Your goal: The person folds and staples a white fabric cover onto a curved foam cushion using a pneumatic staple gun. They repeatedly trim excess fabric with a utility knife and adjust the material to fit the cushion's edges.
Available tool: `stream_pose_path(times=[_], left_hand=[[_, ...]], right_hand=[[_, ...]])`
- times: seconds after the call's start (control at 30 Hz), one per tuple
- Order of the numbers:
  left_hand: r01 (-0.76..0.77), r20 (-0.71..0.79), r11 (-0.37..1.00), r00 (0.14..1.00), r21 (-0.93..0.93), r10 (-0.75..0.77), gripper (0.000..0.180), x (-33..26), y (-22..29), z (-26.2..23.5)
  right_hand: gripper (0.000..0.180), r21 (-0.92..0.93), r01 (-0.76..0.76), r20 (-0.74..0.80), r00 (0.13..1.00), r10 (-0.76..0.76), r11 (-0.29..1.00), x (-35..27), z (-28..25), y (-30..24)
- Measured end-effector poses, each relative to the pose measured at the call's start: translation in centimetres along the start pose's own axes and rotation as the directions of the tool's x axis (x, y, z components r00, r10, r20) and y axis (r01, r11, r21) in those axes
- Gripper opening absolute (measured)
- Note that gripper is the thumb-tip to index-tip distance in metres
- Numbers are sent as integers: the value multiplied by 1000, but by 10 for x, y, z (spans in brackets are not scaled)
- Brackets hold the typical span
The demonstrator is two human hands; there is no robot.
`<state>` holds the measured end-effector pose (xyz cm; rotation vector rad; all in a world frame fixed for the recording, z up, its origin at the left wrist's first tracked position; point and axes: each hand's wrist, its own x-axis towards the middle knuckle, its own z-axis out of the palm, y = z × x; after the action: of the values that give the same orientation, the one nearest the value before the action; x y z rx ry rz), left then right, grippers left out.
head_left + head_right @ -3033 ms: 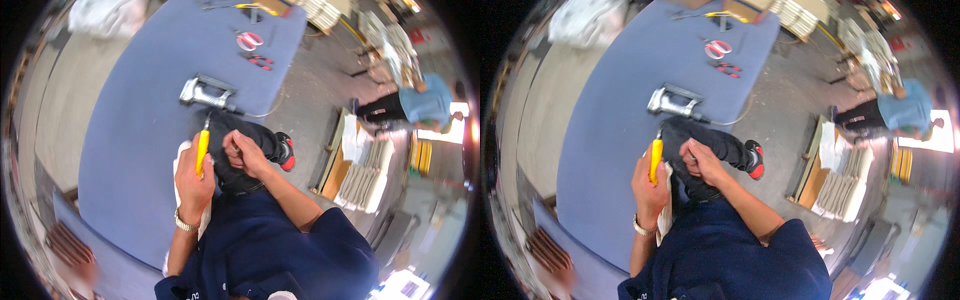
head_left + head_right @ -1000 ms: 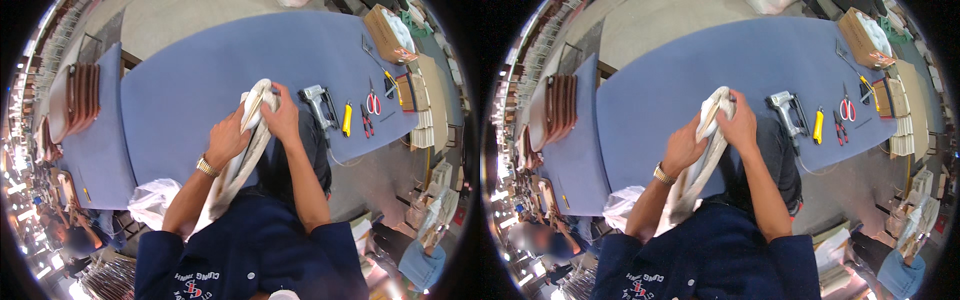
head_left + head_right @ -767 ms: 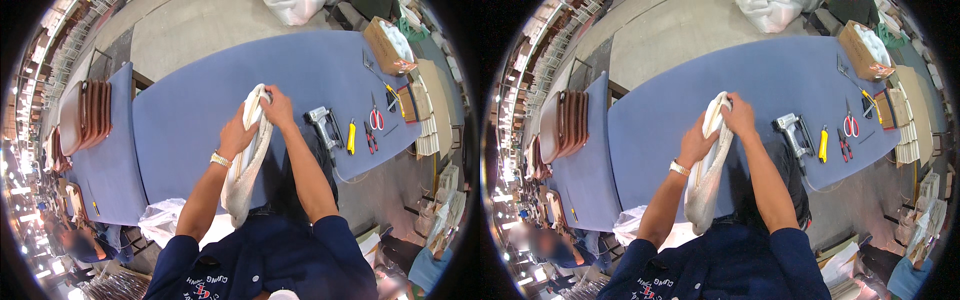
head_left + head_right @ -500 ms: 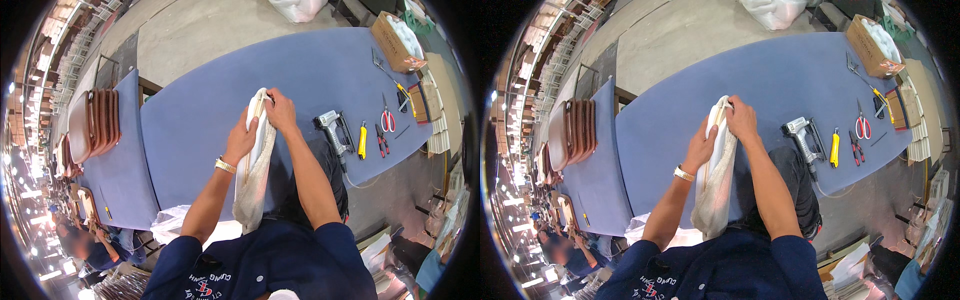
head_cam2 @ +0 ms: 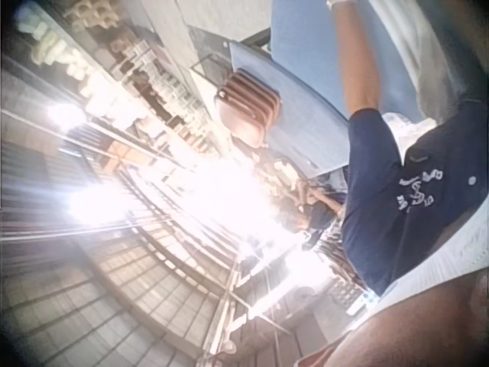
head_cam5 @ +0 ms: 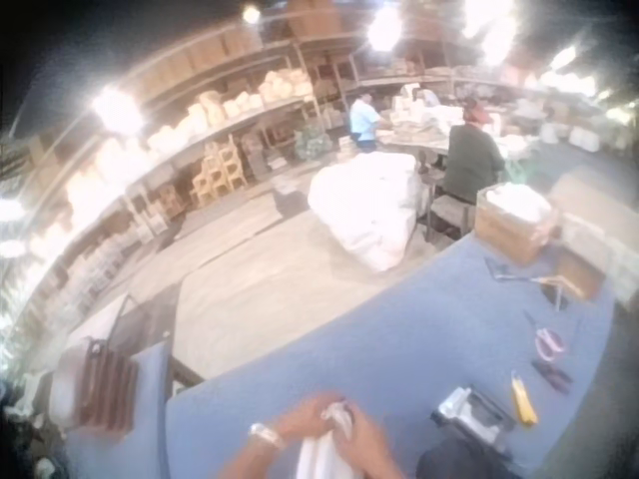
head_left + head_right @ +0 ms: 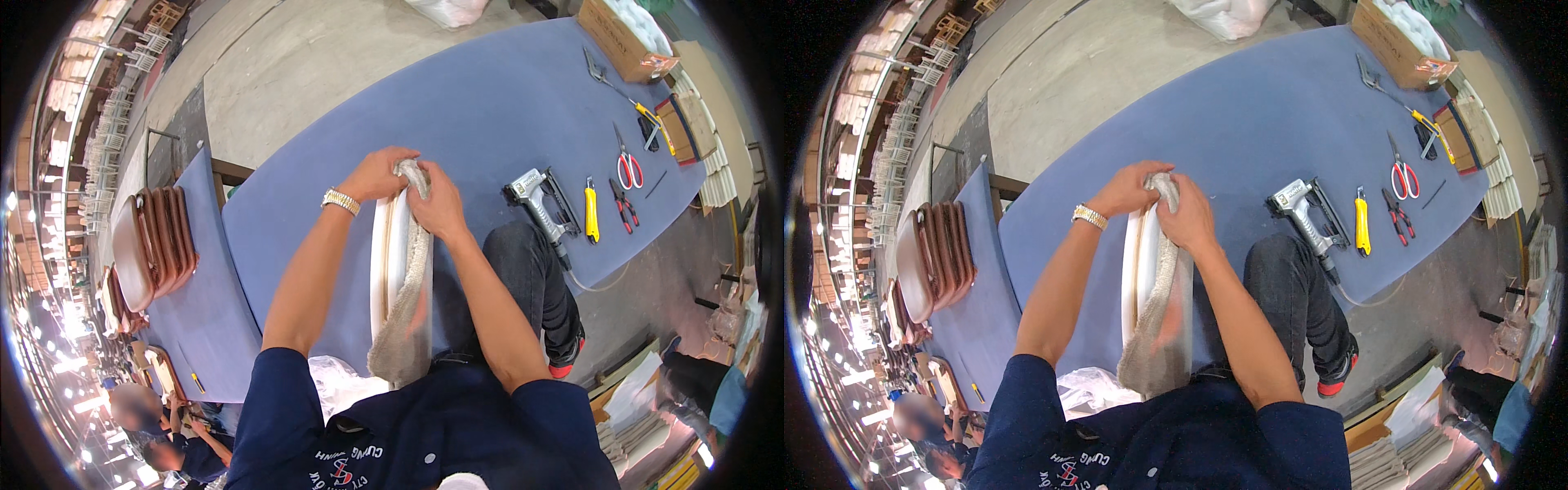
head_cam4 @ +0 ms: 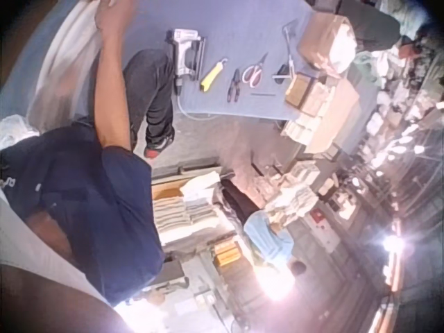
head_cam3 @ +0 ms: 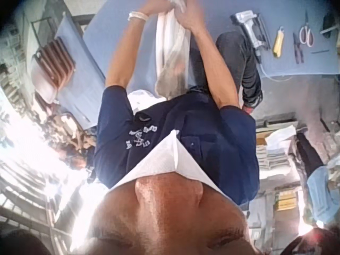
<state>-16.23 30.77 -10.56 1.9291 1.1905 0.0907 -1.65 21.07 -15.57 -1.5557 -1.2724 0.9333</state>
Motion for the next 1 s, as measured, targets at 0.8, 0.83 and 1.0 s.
stream_pose_path(times=[0.8,0.83,1.0], left_hand=[[48,102,975,992,215,-72,52,7,6,-29],[47,111,978,991,202,-70,53,7,5,-32],[58,158,984,984,170,-85,58,6,-1,-43]], right_hand=[[33,0,-6,-8,1000,6,1000,-1,14,-10],[33,-6,11,-14,1000,-11,1000,1,13,-10],[32,-52,-16,51,998,19,998,11,19,-16]])
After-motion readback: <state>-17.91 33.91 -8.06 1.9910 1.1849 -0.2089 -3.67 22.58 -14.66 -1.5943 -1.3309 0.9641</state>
